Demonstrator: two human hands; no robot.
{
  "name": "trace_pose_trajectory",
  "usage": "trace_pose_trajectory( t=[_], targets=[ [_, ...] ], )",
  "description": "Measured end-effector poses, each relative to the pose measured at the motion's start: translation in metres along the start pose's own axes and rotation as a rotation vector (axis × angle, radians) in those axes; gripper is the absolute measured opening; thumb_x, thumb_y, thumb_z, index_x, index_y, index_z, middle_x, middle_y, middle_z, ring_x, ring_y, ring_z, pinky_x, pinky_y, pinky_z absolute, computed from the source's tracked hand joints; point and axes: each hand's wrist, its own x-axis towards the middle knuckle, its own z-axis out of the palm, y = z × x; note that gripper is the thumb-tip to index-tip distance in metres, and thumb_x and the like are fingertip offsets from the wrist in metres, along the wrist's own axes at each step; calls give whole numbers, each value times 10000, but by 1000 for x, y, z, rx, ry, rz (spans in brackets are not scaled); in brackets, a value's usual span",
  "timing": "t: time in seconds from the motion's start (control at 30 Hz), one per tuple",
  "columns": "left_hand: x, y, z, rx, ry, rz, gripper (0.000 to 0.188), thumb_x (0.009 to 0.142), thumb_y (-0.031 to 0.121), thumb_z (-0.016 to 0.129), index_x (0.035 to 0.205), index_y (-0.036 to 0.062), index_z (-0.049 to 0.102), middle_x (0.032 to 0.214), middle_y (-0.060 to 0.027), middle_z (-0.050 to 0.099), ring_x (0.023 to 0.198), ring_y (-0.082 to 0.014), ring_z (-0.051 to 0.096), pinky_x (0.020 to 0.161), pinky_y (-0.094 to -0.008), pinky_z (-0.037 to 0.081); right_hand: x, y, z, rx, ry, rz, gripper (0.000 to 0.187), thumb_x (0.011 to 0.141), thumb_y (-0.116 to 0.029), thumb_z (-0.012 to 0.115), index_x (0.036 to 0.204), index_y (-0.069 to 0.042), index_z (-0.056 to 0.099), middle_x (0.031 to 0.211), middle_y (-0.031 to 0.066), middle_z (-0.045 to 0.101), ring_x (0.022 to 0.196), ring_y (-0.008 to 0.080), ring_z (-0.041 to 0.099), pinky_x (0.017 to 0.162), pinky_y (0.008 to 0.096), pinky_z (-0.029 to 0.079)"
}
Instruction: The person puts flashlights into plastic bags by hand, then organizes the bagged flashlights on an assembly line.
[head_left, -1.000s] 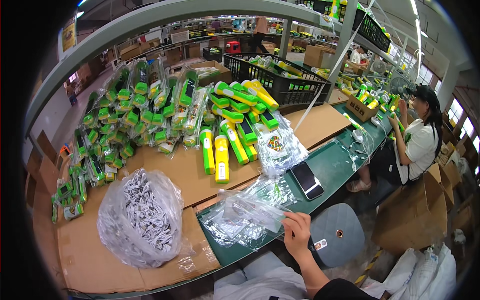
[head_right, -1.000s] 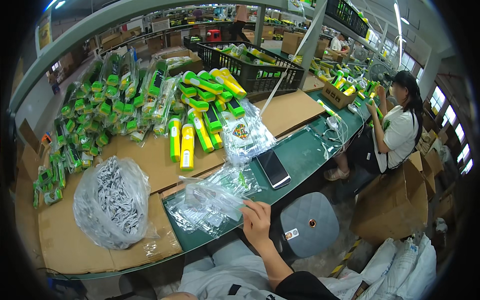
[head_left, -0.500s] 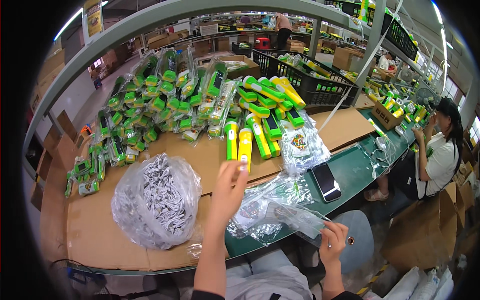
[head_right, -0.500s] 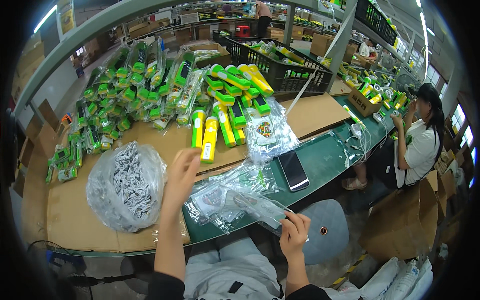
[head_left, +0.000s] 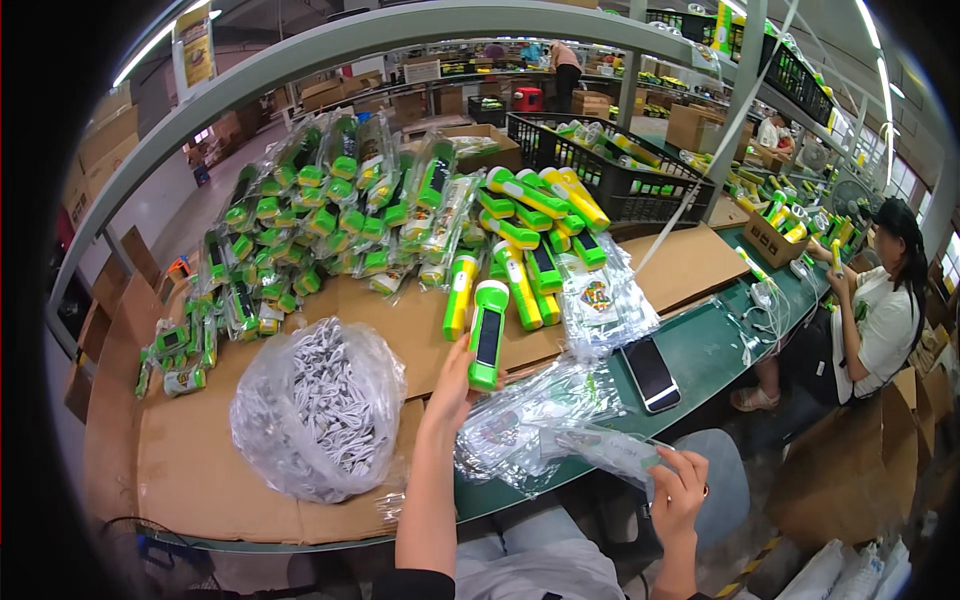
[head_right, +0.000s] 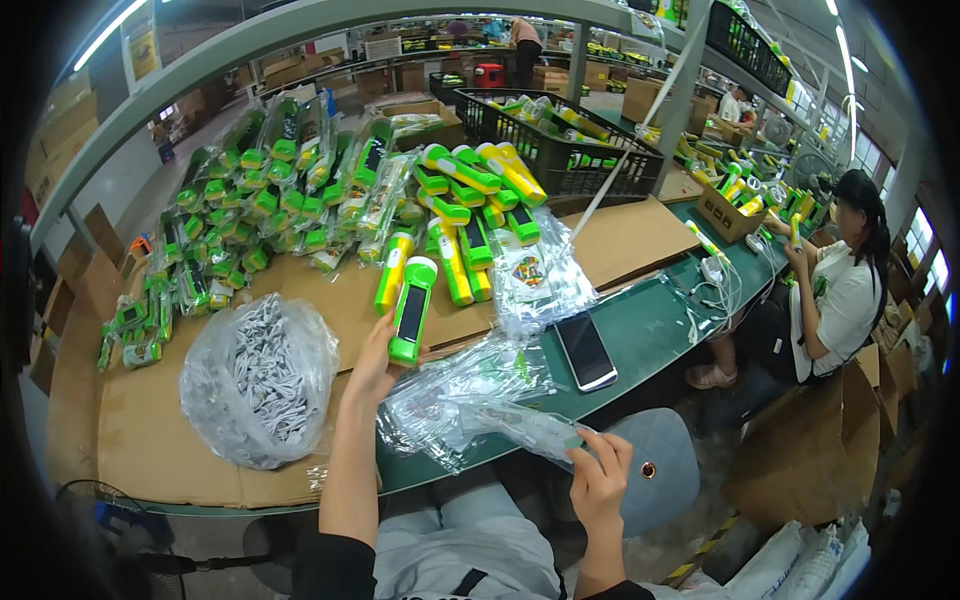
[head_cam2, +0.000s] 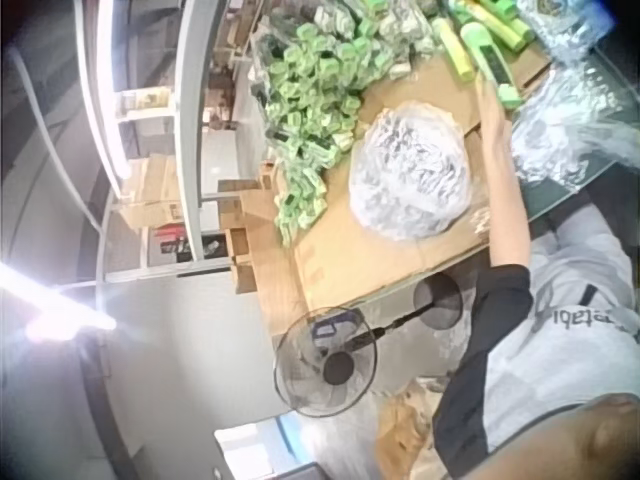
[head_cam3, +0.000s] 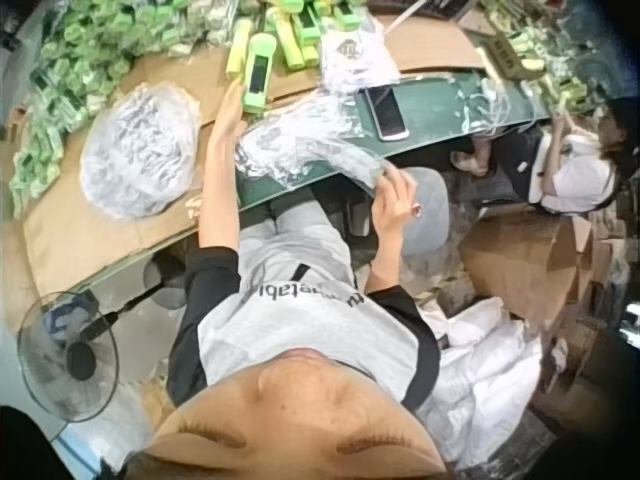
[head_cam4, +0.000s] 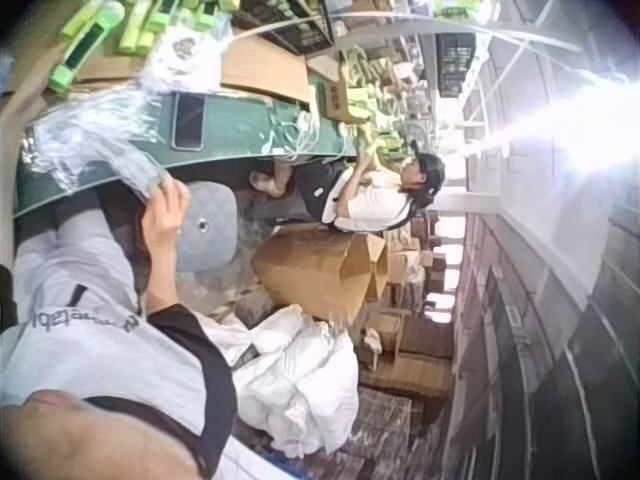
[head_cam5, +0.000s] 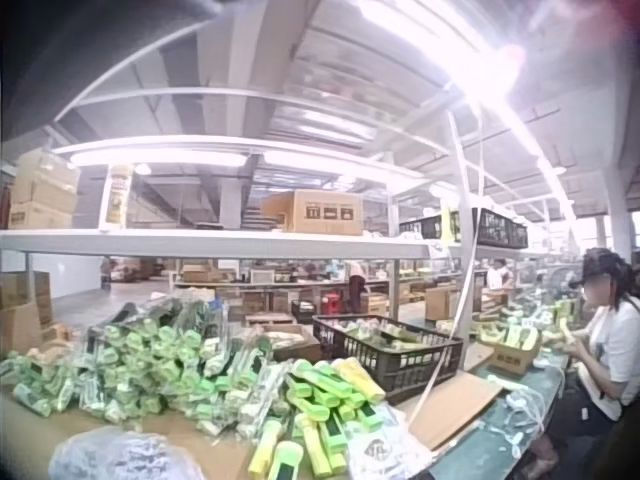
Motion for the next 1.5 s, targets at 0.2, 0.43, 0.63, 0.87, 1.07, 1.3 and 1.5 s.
trace_pose_trajectory(
  t=[0.2,0.43,0.63,0.87,1.07,1.3,1.5],
  targets=[
    [-66,18,30,33,-40,263,511,963,111,543,1407,41,301,1261,-181,568,1021,-286,649,841,-373,547,34,-21,16,77,-107,-54,204,660,79,671,839,-19,681,1094,87,675,966,317,562,815,388,478],
    [-102,26,54,403,-388,255,553,857,134,745,1303,22,440,1099,-91,624,978,-153,615,849,-332,512,66,-57,43,222,-204,-176,179,683,72,672,834,-24,674,1119,89,673,966,307,569,812,393,481],
    [-103,17,38,1254,-503,347,594,885,241,687,1353,35,384,981,-267,642,874,-427,655,761,-475,515,71,-43,56,306,-298,-162,197,685,85,666,857,-13,667,1026,124,671,976,326,580,826,394,490],
    [-98,25,41,1609,-584,155,855,858,201,694,1531,96,177,1031,-256,646,908,-444,643,790,-481,509,101,-19,45,333,-505,-254,184,694,79,683,854,1,639,952,89,677,945,304,609,794,380,518],
    [-96,13,51,1810,-637,158,860,841,107,649,1527,0,141,1003,-236,661,850,-408,673,700,-467,540,107,-18,40,409,-583,-210,153,708,65,683,838,-1,634,916,94,671,896,292,618,772,376,521],
    [-98,5,73,1987,-546,27,807,843,59,579,1523,-27,152,989,-181,686,849,-341,695,688,-455,539,106,-20,47,477,-574,-154,129,727,66,664,830,1,624,856,100,655,863,294,623,757,366,513],
    [-96,-20,80,2073,-445,-10,741,877,93,540,1519,-25,187,946,-148,692,827,-309,696,775,-444,504,103,-22,63,532,-450,-118,128,713,79,674,809,0,644,825,94,664,816,253,643,725,331,519]
  ],
)
